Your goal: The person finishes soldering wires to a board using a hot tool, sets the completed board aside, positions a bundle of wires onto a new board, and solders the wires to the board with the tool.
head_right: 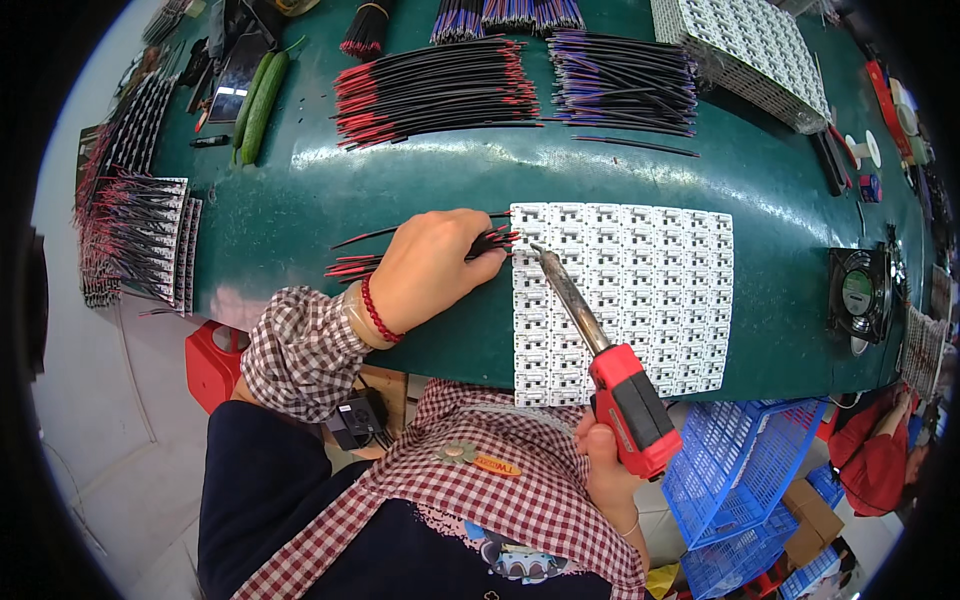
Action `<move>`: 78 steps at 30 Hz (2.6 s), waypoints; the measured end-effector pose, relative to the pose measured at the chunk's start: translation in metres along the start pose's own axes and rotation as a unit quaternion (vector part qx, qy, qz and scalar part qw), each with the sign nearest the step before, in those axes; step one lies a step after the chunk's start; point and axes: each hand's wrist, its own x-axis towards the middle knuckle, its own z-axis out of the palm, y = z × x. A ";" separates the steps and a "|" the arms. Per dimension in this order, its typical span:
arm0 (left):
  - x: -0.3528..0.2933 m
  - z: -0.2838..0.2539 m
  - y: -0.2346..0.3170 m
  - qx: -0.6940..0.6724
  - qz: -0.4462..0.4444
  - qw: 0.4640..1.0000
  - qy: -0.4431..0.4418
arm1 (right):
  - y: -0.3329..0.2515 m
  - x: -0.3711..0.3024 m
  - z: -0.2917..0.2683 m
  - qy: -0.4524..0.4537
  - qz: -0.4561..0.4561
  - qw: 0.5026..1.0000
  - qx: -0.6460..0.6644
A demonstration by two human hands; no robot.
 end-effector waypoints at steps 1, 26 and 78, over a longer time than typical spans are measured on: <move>0.000 0.000 0.000 -0.001 0.002 1.000 0.001 | 0.000 -0.001 -0.001 0.007 -0.001 1.000 0.016; 0.010 -0.007 -0.010 -0.007 0.055 0.996 -0.071 | 0.002 -0.003 -0.004 -0.021 0.020 0.999 0.040; -0.012 0.005 0.002 -0.057 0.019 0.998 -0.016 | 0.016 -0.012 -0.017 -0.053 0.038 0.997 0.031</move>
